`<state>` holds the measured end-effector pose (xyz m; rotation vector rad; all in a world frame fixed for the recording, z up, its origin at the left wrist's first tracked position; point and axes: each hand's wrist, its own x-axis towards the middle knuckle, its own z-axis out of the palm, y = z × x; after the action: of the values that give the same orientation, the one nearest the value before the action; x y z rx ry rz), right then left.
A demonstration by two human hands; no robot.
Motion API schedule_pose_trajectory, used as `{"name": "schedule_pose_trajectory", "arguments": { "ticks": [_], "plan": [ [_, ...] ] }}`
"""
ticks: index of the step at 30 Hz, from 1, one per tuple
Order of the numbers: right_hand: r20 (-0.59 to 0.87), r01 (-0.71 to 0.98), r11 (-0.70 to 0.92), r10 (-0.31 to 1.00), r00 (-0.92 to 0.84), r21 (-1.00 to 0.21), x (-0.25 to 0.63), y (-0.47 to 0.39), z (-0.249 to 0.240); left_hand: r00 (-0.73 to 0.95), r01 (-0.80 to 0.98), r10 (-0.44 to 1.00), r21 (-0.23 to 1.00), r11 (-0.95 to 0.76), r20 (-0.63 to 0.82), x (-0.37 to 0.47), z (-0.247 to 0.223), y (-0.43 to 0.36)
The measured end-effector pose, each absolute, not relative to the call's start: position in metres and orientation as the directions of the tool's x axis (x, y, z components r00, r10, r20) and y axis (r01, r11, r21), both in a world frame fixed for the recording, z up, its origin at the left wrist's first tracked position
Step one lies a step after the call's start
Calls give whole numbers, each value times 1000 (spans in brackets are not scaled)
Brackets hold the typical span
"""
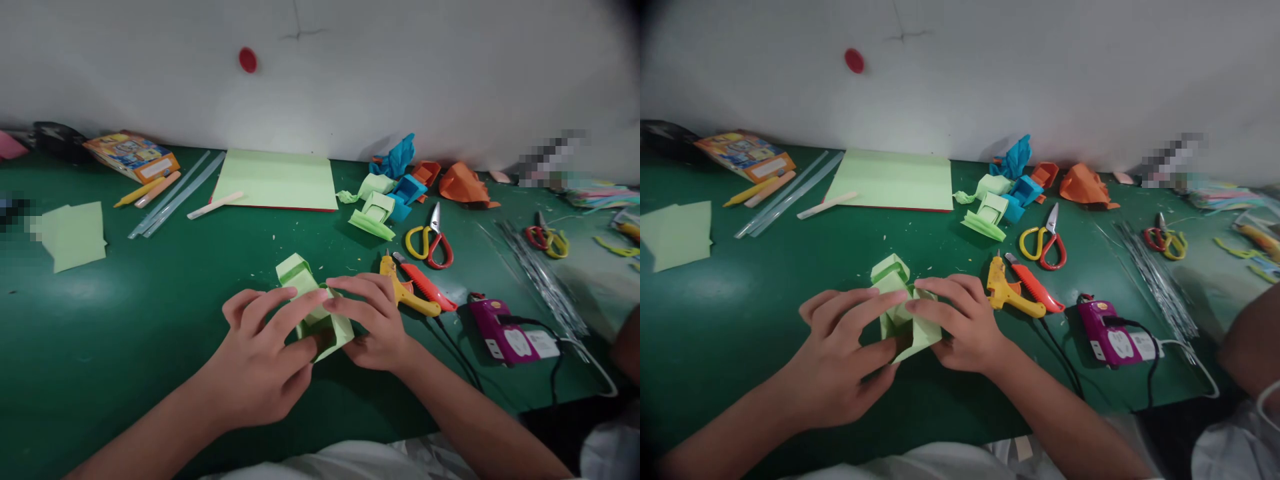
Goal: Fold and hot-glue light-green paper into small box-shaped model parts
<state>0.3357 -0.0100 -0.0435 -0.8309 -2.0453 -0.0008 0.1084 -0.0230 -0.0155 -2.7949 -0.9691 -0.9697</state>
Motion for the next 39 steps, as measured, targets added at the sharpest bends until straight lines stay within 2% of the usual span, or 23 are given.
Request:
{"name": "schedule_pose_trajectory", "arguments": {
  "ticks": [4, 9, 14, 31, 36, 39],
  "plan": [
    [732, 552, 781, 554, -397, -292, 335, -10, -43, 606, 574, 555, 170, -801, 570, 107, -17, -24],
    [760, 557, 779, 540, -361, -290, 336, -9, -39, 487, 591, 509, 161, -791, 710, 103, -11, -24],
    [768, 543, 784, 536, -349, -300, 336, -9, -36, 419, 606, 561, 241, -759, 714, 99, -4, -23],
    [782, 471, 847, 462, -418, -248, 339, -10, -45, 631, 487, 516, 222, -845, 579, 104, -14, -21],
    [770, 468, 839, 486, -414, -278, 337, -13, -42, 510, 437, 555, 358, -825, 657, 103, -7, -24],
    [784, 490, 825, 492, -379, -281, 336, -14, -39, 423, 450, 546, 356, -819, 723, 99, 0, -25]
  ]
}}
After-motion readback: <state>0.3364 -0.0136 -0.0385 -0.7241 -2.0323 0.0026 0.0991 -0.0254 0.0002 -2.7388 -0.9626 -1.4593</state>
